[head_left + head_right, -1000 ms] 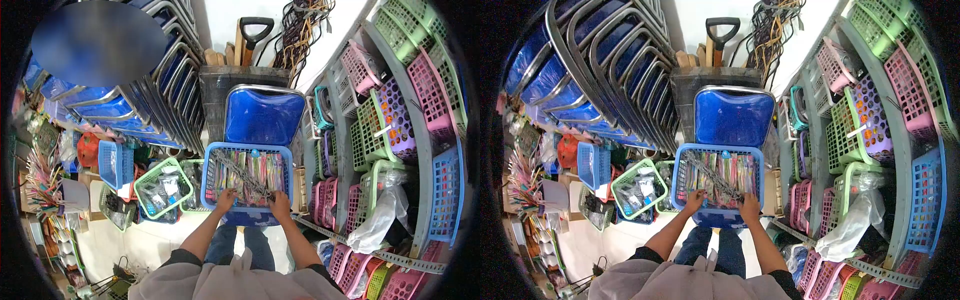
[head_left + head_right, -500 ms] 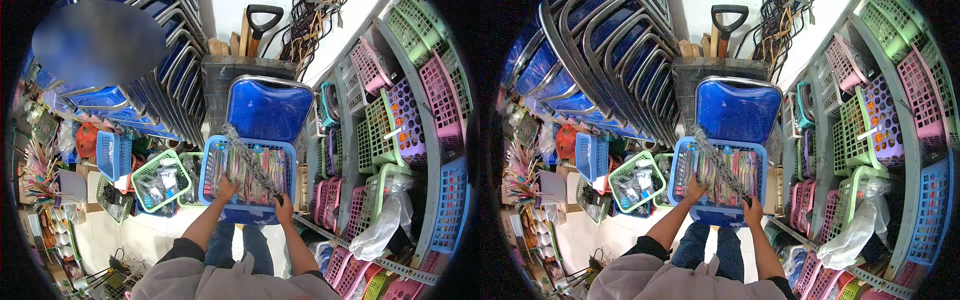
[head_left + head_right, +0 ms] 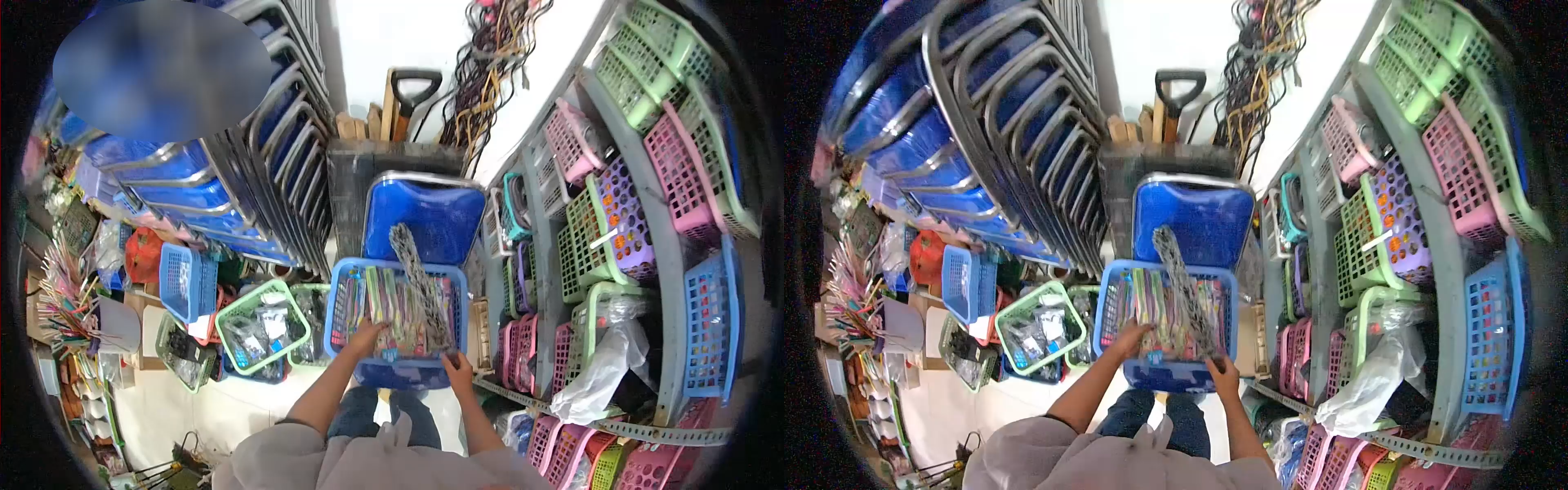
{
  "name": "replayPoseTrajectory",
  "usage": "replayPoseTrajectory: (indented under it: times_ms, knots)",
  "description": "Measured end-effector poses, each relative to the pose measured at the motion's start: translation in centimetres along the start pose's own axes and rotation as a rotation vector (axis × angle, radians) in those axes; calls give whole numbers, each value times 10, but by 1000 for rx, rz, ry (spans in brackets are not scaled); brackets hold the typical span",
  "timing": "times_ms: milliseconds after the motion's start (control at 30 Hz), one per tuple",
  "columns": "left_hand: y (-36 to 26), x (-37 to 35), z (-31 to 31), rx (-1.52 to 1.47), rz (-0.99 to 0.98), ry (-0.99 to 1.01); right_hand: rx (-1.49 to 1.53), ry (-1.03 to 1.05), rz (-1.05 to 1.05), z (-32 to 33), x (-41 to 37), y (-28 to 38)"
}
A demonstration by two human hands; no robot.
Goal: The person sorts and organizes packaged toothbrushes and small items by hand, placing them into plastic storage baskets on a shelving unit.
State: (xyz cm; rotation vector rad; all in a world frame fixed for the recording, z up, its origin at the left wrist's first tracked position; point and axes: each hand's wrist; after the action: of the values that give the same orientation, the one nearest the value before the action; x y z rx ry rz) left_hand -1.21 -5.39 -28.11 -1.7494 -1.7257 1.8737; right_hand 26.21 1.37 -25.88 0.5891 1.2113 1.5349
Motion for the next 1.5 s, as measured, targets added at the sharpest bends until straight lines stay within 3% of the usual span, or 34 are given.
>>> replayPoseTrajectory:
  times_ms: [100,133,300,367,400,500,567,633,667,767,833,900,933,967,1000,1033,1100,1167,1233,1300,1367,1500]
  knots:
    - [-42,-45,-3,19,-37,20,100,14,67,4,-18,39]
    - [-56,-58,-5,-8,-117,86,147,36,-10,5,-25,57]
    - [-113,-98,-15,-15,-299,347,98,-51,152,5,-22,66]
    - [-142,-118,-26,40,-304,352,250,-9,22,15,-30,93]
    - [-166,-147,-39,-54,-232,310,319,-33,169,17,-29,99]
    - [-178,-153,-52,-96,-117,273,240,-85,71,33,-36,131]
    - [-189,-160,-64,-46,-328,538,319,-138,188,43,-34,139]
    - [-199,-166,-78,21,-377,516,11,-202,249,66,-27,152]
    - [-201,-166,-82,55,-386,557,124,-232,395,77,-31,167]
    - [-205,-166,-90,120,-395,658,47,-297,274,110,-63,238]
    - [-205,-166,-98,142,-411,751,-115,-379,388,121,-66,238]
    - [-202,-168,-101,172,-430,738,-524,-451,709,126,-78,240]
    - [-203,-169,-100,196,-366,746,-523,-456,702,130,-80,238]
    - [-202,-170,-98,219,-300,751,-607,-401,552,137,-82,235]
    - [-201,-168,-95,224,-293,751,-685,-343,401,140,-84,233]
    - [-200,-165,-92,251,-327,805,-683,-342,392,140,-81,231]
    - [-200,-171,-90,272,-359,858,-555,-521,117,142,-71,225]
    - [-206,-186,-89,291,-281,775,-486,-583,207,136,-74,216]
    - [-202,-179,-85,277,-263,760,-632,-475,600,128,-81,214]
    - [-201,-172,-84,265,-245,747,-752,-384,569,129,-84,220]
    - [-196,-169,-81,268,-302,789,-575,-456,301,124,-85,224]
    - [-196,-170,-76,267,-340,810,-621,-458,400,120,-84,217]
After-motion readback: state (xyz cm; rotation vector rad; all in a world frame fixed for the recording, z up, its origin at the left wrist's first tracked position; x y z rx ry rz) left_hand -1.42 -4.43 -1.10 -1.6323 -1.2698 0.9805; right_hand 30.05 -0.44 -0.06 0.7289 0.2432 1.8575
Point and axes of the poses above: each hand's wrist, its own x-axis towards the middle knuckle, its own z-axis out of the back of the hand, y = z × x, and after that the axes turned 1 degree about -z, right-handed
